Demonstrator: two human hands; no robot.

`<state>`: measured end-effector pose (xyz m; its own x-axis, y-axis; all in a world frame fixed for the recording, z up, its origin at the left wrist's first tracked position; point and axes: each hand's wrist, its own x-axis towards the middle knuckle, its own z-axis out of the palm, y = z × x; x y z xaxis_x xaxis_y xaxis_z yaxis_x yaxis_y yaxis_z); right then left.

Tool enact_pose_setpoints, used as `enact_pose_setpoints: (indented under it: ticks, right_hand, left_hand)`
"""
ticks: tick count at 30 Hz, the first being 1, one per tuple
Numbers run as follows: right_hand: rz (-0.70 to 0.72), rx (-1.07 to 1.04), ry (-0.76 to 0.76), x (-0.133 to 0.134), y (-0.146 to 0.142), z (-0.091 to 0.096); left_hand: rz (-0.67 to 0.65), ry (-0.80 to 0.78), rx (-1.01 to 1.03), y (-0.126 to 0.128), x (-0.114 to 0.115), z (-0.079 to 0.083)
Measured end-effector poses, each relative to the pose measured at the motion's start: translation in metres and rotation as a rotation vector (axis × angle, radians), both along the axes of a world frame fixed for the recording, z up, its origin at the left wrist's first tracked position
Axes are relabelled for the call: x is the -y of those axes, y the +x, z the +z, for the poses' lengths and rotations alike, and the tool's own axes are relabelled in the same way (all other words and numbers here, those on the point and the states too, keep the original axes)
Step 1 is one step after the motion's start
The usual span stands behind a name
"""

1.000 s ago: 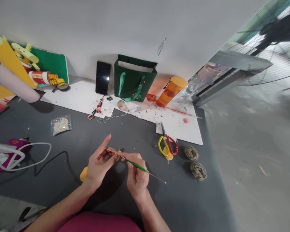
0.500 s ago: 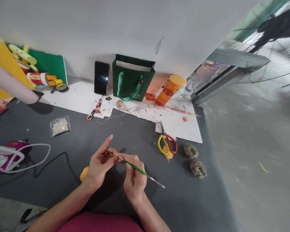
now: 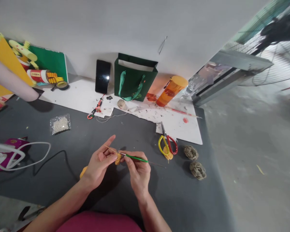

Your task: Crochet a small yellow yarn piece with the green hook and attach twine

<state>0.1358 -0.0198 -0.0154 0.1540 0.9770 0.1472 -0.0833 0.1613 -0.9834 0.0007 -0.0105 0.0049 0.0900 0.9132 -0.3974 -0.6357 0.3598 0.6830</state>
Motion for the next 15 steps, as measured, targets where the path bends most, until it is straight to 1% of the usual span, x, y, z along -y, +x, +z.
enact_pose_setpoints:
  ticks: [4,9,15]
  right_hand:
    - [0.017,-0.073,-0.003,0.0006,-0.0012,-0.0005]
    - [0.033,-0.188,-0.068,0.0009,-0.0021,-0.0033]
    - [0.013,-0.198,-0.091,-0.002,-0.0017,0.0039]
  left_hand:
    - [-0.024,-0.007,0.011,-0.0013,-0.0003,-0.0001]
    - [-0.015,0.037,0.016,-0.0013,0.0005,-0.0013]
    - [-0.022,0.046,0.018,-0.0014,0.0002,-0.0005]
